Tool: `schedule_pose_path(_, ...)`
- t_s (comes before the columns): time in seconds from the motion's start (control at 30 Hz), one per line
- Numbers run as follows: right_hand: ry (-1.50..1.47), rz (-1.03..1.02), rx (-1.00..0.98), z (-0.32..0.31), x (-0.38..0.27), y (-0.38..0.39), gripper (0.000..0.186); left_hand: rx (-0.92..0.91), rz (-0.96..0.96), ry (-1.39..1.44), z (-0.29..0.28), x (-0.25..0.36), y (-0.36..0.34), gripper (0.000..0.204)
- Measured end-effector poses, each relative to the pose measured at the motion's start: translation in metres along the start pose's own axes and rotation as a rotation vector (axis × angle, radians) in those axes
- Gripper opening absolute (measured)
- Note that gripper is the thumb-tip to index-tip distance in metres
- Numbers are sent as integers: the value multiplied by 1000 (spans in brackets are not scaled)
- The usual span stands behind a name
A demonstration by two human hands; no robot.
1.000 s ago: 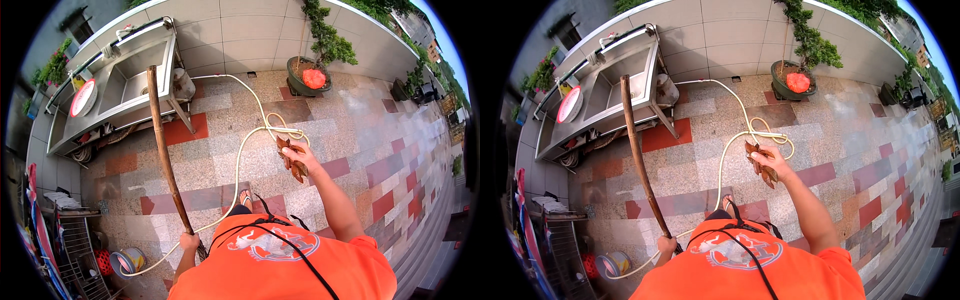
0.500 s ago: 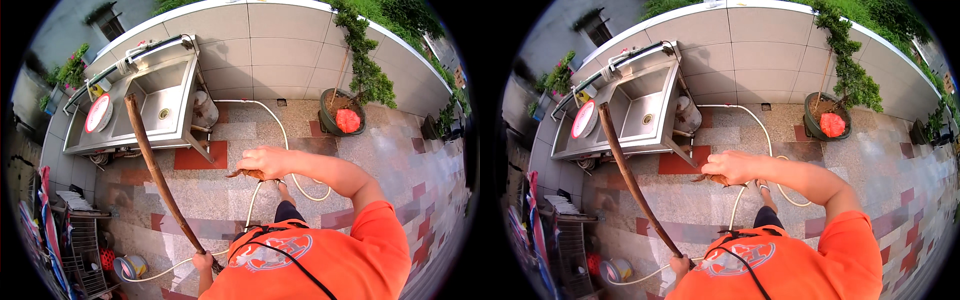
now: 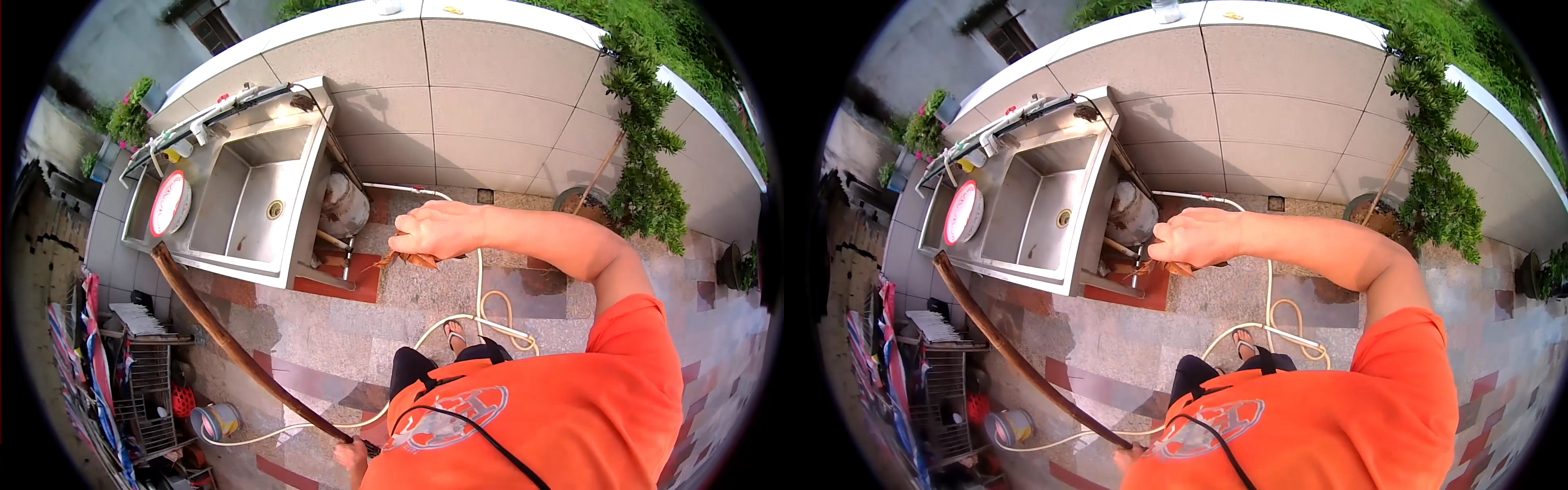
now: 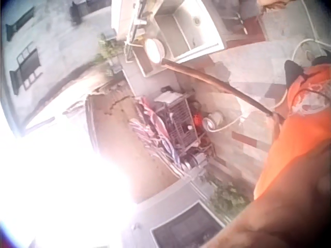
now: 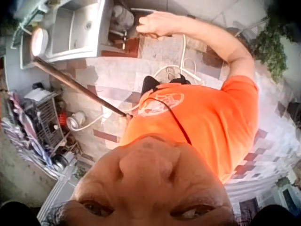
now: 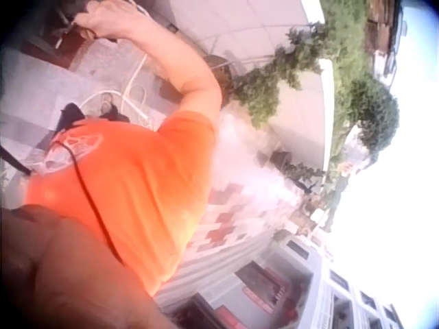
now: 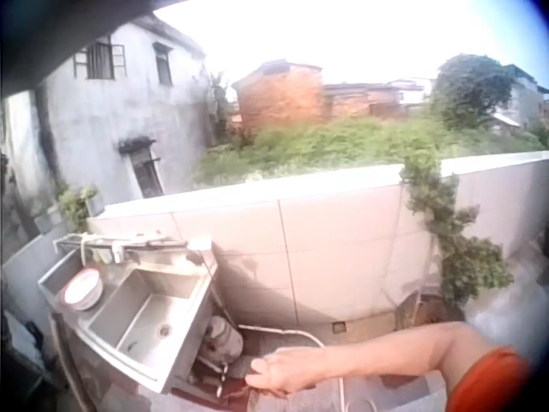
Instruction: The person picks up dry leaves from a tiled outdoor patio by hand and puts them in a white bucket, then uses a broom to sweep water and debris across the floor.
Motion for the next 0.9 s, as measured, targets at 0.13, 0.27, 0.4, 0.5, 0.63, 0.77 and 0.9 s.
schedule_pose_path(0.13,198,9,66,-34,41,24,16,-113,82,68,19,41,-4,32)
schedule_pose_path(0.27,187,27,109,-66,77,39,25,-88,-20,6,30,83,-20,37)
schedule_pose_path(0.4,226,73,178,-97,125,57,22,-195,-9,35,41,134,-57,39)
schedule_pose_path(0.5,222,181,182,-125,174,71,26,-147,-55,20,43,175,-90,38)
schedule_pose_path(0.63,374,313,215,-188,229,94,31,-183,-47,41,36,227,-111,41)
schedule_pose_path(0.77,495,370,385,-257,260,122,36,-126,-45,49,11,301,-113,49)
schedule_pose_path(0.9,645,366,535,-318,275,140,34,-80,-113,16,-6,323,-134,51)
Point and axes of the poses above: each hand's wrist, its own y-axis away from the middle knuckle, its own z-axis out of the palm, x = y × z, the point moved 8 cm from there along -y, towards the middle knuckle, and after that the axes turned 12 degrees about -x, right-handed, at the moved point
